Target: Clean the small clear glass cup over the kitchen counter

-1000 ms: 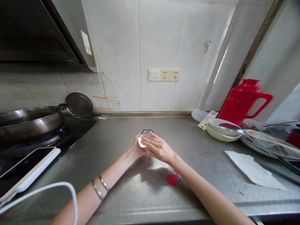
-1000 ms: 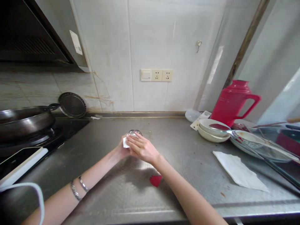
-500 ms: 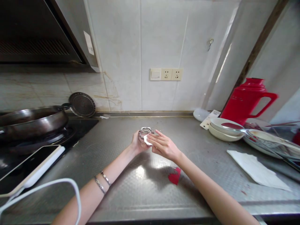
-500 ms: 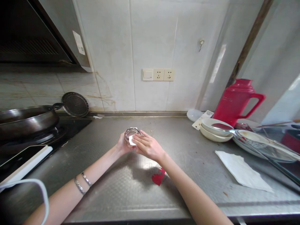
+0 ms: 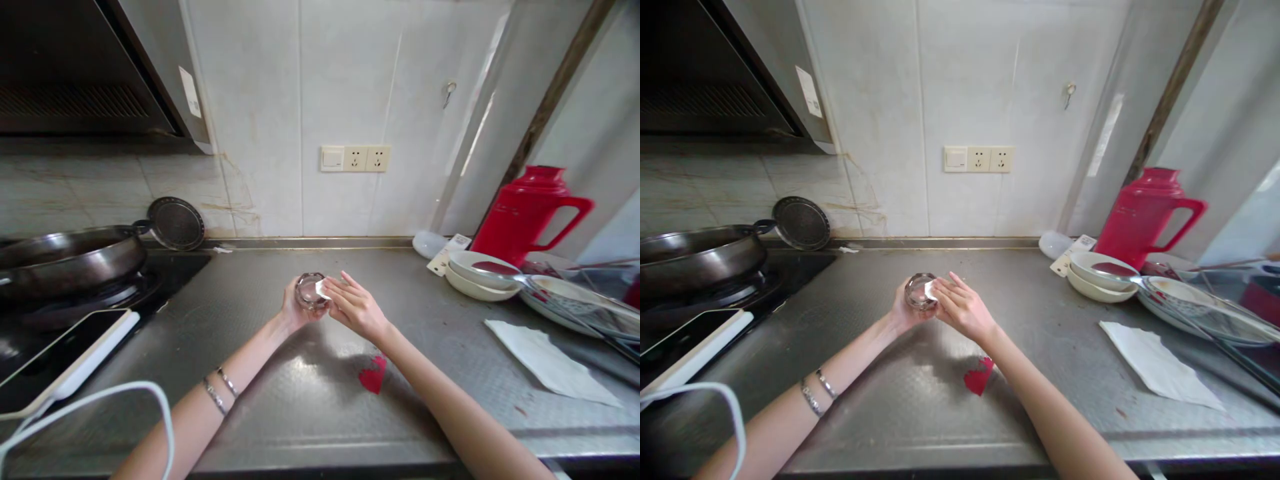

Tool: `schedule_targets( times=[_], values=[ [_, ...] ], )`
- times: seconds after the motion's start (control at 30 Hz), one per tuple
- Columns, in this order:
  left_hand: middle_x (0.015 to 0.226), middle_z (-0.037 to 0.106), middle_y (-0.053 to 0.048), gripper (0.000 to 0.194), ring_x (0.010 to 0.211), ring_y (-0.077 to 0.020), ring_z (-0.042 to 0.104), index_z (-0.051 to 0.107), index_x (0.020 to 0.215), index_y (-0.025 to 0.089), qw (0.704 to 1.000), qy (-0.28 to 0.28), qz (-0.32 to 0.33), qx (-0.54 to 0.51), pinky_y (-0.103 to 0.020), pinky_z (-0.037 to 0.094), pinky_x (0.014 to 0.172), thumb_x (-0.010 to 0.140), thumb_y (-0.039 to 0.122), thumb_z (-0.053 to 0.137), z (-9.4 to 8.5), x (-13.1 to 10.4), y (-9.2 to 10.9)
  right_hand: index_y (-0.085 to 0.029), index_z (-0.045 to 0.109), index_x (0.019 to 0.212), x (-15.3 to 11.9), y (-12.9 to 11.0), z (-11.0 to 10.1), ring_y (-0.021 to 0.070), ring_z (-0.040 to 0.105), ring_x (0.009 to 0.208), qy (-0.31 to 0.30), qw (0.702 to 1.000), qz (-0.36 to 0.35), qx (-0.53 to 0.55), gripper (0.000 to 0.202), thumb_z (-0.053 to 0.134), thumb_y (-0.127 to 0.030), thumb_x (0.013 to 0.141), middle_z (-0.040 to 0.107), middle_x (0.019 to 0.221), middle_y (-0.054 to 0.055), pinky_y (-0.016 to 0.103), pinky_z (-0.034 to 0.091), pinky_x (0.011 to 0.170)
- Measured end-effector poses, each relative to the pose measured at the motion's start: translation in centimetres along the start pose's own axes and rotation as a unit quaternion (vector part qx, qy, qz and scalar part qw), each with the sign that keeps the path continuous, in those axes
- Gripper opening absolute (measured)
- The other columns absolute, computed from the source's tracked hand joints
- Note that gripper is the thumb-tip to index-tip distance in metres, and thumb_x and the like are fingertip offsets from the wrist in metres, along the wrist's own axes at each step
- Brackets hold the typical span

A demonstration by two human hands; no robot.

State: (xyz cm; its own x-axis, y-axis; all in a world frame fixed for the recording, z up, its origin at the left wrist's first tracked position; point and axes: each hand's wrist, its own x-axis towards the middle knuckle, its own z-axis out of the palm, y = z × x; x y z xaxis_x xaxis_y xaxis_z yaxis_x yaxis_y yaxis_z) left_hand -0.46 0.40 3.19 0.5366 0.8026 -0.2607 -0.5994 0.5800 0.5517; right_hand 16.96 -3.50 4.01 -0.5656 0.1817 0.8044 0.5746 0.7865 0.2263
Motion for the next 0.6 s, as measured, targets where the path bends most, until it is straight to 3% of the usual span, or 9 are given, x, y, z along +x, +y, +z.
schedule_targets(
  times=[0.13,0.37,0.6],
  values=[
    [0.06,0.064,-0.011,0.045,0.048,-0.0208,0.06,0.064,0.079,0.012,0.997,-0.023,0.017,0.07,-0.026,0.041,0.042,0.08,0.052,0.043,0.0,0.0,-0.3,-0.017,0.053,0.127,-0.1,0.1,0.0,0.0224,0.057,0.118,-0.003,1.0,0.008,0.003,0.035,0.049,-0.018,0.091,0.065,0.12,0.011,0.049,0.041,0.108],
    [0.054,0.062,-0.014,0.059,0.04,-0.0186,0.053,0.063,0.069,0.011,0.97,-0.134,0.051,0.198,-0.025,0.032,0.034,0.08,0.062,0.035,-0.2,0.3,-0.7,-0.018,0.054,0.127,-0.2,-0.2,0.8,0.0203,0.058,0.117,0.056,0.994,0.069,0.061,0.04,0.045,-0.008,0.089,0.065,0.119,0.013,0.048,0.042,0.106],
    [0.059,0.064,-0.015,0.055,0.045,-0.0204,0.056,0.065,0.073,0.011,0.959,-0.12,0.051,0.251,-0.026,0.034,0.035,0.082,0.057,0.036,-0.2,0.0,-1.5,-0.02,0.06,0.118,0.0,-1.2,1.7,0.0188,0.064,0.109,0.105,0.977,0.134,0.13,0.037,0.044,-0.007,0.087,0.07,0.11,0.008,0.048,0.042,0.106]
  ],
)
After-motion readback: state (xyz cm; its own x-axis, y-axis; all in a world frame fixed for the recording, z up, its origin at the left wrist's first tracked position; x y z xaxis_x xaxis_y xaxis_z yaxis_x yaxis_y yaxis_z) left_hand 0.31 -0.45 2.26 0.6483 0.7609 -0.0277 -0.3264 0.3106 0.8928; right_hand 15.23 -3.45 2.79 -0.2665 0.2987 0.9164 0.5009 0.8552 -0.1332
